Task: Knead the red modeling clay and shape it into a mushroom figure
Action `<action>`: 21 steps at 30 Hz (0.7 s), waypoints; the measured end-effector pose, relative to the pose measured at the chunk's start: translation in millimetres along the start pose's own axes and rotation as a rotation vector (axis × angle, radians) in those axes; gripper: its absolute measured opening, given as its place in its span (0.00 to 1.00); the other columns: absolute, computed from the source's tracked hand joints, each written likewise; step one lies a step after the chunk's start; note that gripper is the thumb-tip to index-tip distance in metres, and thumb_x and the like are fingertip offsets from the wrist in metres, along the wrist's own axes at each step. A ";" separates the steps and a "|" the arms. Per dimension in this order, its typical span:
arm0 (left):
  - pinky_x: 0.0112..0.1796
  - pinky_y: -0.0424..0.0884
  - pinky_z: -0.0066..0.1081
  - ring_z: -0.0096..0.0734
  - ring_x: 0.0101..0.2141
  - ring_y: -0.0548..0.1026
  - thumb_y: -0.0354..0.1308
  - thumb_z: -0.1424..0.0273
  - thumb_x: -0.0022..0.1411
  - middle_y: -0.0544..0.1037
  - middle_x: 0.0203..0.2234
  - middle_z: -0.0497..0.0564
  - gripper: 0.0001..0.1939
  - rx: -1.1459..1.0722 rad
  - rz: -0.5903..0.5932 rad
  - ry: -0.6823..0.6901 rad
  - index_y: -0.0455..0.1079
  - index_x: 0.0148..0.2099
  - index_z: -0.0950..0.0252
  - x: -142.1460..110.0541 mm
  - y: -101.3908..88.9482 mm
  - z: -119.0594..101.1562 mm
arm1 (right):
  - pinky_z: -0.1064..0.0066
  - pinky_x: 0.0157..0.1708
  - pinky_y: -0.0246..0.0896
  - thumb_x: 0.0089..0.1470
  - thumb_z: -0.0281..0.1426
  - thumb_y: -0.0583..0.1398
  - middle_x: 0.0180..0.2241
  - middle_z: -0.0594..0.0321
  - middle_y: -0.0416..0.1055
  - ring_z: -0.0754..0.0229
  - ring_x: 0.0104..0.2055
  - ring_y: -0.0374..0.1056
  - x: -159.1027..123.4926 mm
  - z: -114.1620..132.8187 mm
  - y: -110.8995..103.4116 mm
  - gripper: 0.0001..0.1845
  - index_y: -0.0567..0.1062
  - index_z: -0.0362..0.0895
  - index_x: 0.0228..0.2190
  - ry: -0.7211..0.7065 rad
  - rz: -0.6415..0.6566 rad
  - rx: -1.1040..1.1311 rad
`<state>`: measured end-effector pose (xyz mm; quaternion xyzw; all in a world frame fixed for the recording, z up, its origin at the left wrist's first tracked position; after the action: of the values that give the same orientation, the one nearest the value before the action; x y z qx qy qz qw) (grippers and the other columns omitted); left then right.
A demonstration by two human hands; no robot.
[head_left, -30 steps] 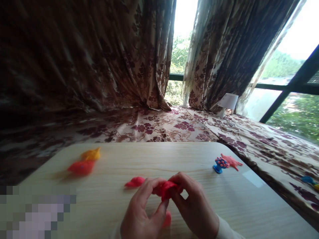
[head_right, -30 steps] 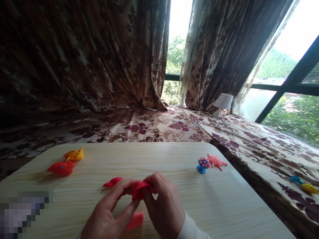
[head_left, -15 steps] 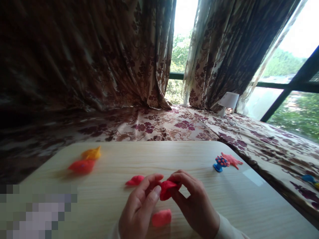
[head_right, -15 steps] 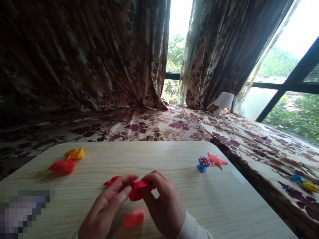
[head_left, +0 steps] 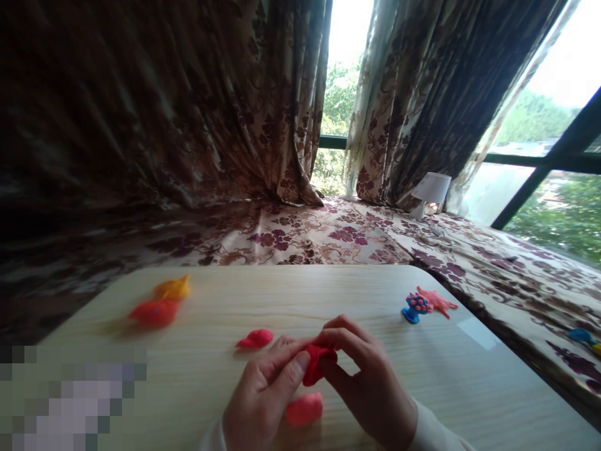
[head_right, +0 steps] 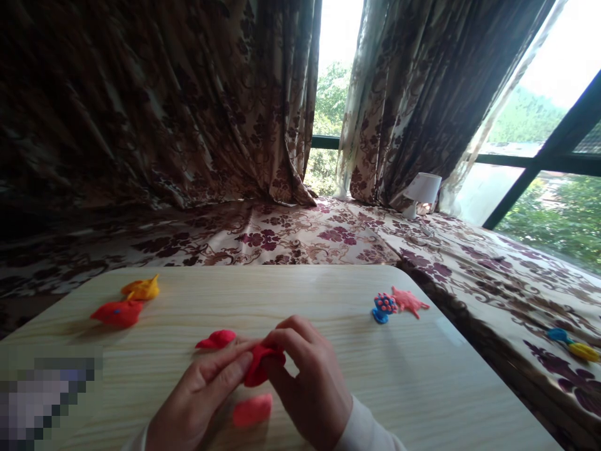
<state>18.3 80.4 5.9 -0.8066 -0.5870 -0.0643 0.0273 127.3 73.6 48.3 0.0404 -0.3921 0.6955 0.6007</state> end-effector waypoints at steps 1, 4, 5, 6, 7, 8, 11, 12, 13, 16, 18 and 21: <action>0.39 0.67 0.26 0.30 0.33 0.71 0.54 0.64 0.60 0.75 0.30 0.49 0.13 -0.003 0.001 -0.001 0.75 0.45 0.58 -0.2 1.1 -0.9 | 0.72 0.32 0.60 0.51 0.21 0.58 0.30 0.64 0.67 0.63 0.31 0.64 -0.3 1.1 -0.7 0.07 0.72 0.44 0.31 -0.007 -0.015 -0.013; 0.41 0.68 0.28 0.32 0.37 0.73 0.55 0.64 0.59 0.77 0.34 0.50 0.14 -0.092 0.006 -0.054 0.74 0.46 0.59 -0.5 5.0 0.8 | 0.72 0.31 0.60 0.51 0.21 0.58 0.30 0.64 0.67 0.63 0.31 0.64 -0.8 2.8 -2.3 0.07 0.72 0.44 0.30 -0.020 -0.049 -0.017; 0.42 0.68 0.28 0.33 0.37 0.73 0.56 0.64 0.58 0.78 0.35 0.51 0.14 -0.135 0.002 -0.092 0.74 0.46 0.59 -0.7 5.7 3.6 | 0.72 0.31 0.60 0.51 0.21 0.57 0.30 0.63 0.67 0.63 0.31 0.64 -0.7 2.4 -1.9 0.07 0.72 0.44 0.31 -0.017 -0.044 -0.012; 0.42 0.68 0.29 0.34 0.37 0.74 0.56 0.64 0.58 0.78 0.35 0.51 0.14 -0.178 -0.006 -0.132 0.74 0.46 0.59 -1.0 5.9 6.8 | 0.72 0.31 0.61 0.51 0.21 0.57 0.30 0.63 0.67 0.63 0.31 0.65 -0.4 1.8 -1.2 0.08 0.72 0.45 0.31 -0.013 -0.032 -0.007; 0.41 0.68 0.29 0.33 0.36 0.74 0.57 0.64 0.57 0.79 0.34 0.52 0.14 -0.218 -0.016 -0.168 0.74 0.45 0.60 -1.4 5.8 9.9 | 0.72 0.32 0.61 0.51 0.20 0.57 0.31 0.63 0.67 0.63 0.32 0.65 -0.1 1.3 -0.1 0.09 0.72 0.45 0.33 -0.011 -0.014 -0.003; 0.40 0.69 0.29 0.33 0.35 0.75 0.57 0.63 0.57 0.80 0.33 0.52 0.14 -0.250 -0.025 -0.197 0.75 0.44 0.60 -1.8 5.5 12.6 | 0.71 0.34 0.62 0.50 0.20 0.58 0.32 0.62 0.67 0.62 0.33 0.65 0.2 1.3 0.9 0.11 0.72 0.45 0.35 -0.014 0.006 -0.001; 0.37 0.69 0.26 0.29 0.31 0.74 0.59 0.62 0.55 0.80 0.29 0.50 0.13 -0.274 -0.044 -0.220 0.76 0.41 0.62 -2.1 3.4 15.5 | 0.70 0.37 0.62 0.49 0.19 0.58 0.37 0.60 0.67 0.60 0.37 0.65 0.7 5.1 2.2 0.18 0.71 0.47 0.42 -0.053 0.046 -0.008; 0.36 0.69 0.25 0.28 0.31 0.73 0.59 0.62 0.55 0.79 0.28 0.49 0.12 -0.269 -0.031 -0.213 0.76 0.40 0.62 -2.0 4.1 15.2 | 0.70 0.37 0.62 0.49 0.18 0.58 0.37 0.60 0.66 0.60 0.37 0.65 0.6 6.6 3.0 0.19 0.71 0.47 0.42 -0.064 0.060 -0.015; 0.34 0.68 0.24 0.27 0.30 0.73 0.59 0.61 0.55 0.78 0.26 0.48 0.12 -0.267 -0.015 -0.210 0.76 0.38 0.63 -2.1 5.1 15.3 | 0.70 0.37 0.62 0.49 0.18 0.58 0.36 0.61 0.66 0.60 0.37 0.64 0.5 7.6 3.8 0.19 0.72 0.48 0.41 -0.069 0.073 -0.022; 0.29 0.68 0.24 0.26 0.25 0.70 0.54 0.56 0.57 0.75 0.21 0.47 0.17 -0.270 -0.021 -0.232 0.75 0.29 0.64 -3.1 3.8 18.7 | 0.70 0.35 0.61 0.49 0.19 0.59 0.34 0.62 0.66 0.60 0.36 0.64 -0.1 8.5 4.3 0.15 0.73 0.47 0.37 -0.063 0.080 -0.042; 0.31 0.68 0.26 0.28 0.26 0.70 0.54 0.56 0.57 0.75 0.21 0.47 0.18 -0.239 -0.062 -0.214 0.75 0.28 0.64 -3.1 -0.9 18.1 | 0.70 0.35 0.61 0.49 0.18 0.59 0.34 0.61 0.66 0.60 0.36 0.64 -0.8 8.8 3.0 0.13 0.73 0.46 0.35 -0.066 0.062 -0.056; 0.36 0.67 0.27 0.30 0.30 0.71 0.54 0.59 0.58 0.76 0.25 0.49 0.15 -0.187 -0.022 -0.159 0.77 0.35 0.63 -1.6 1.4 13.8 | 0.70 0.35 0.61 0.49 0.19 0.59 0.35 0.61 0.66 0.60 0.36 0.64 -2.1 10.1 2.6 0.13 0.72 0.46 0.35 -0.090 0.053 -0.086</action>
<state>20.1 80.1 -8.0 -0.8016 -0.5877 -0.0546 -0.0953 121.5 66.0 52.9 0.0353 -0.4492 0.6910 0.5653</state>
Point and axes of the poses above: each hand's wrist, its own x-axis towards the middle knuckle, its own y-axis out of the palm, z = x × y, the point moved 9 cm from there along x, towards the middle knuckle
